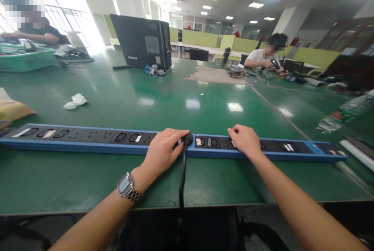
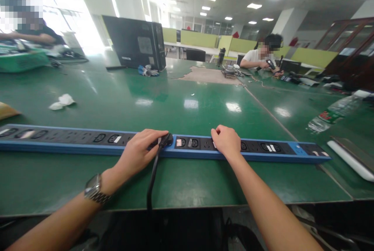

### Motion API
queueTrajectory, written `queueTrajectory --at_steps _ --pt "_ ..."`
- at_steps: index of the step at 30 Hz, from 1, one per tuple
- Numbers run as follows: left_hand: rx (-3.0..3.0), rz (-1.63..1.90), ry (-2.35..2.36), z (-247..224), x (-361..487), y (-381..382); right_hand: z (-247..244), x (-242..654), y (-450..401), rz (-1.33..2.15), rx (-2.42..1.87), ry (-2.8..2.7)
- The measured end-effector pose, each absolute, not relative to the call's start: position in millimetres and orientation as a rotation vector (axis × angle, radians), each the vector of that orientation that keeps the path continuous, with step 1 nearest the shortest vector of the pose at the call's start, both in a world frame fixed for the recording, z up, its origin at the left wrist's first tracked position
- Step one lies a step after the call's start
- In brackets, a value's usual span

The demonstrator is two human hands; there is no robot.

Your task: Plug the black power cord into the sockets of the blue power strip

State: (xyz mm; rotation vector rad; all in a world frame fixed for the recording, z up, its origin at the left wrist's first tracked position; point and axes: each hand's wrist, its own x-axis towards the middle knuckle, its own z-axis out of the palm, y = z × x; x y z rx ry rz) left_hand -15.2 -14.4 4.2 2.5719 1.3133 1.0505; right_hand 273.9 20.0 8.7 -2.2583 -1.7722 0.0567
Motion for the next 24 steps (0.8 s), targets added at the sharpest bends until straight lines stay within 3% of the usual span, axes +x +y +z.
queueTrajectory --at_steps 12,24 --pt "2.569 0.882 1.400 11 -16 -21 11 272 17 0.074 -2.250 -1.753" --pt "2.422 1.195 1.231 7 -11 -10 7 275 17 0.101 -2.128 -1.681"
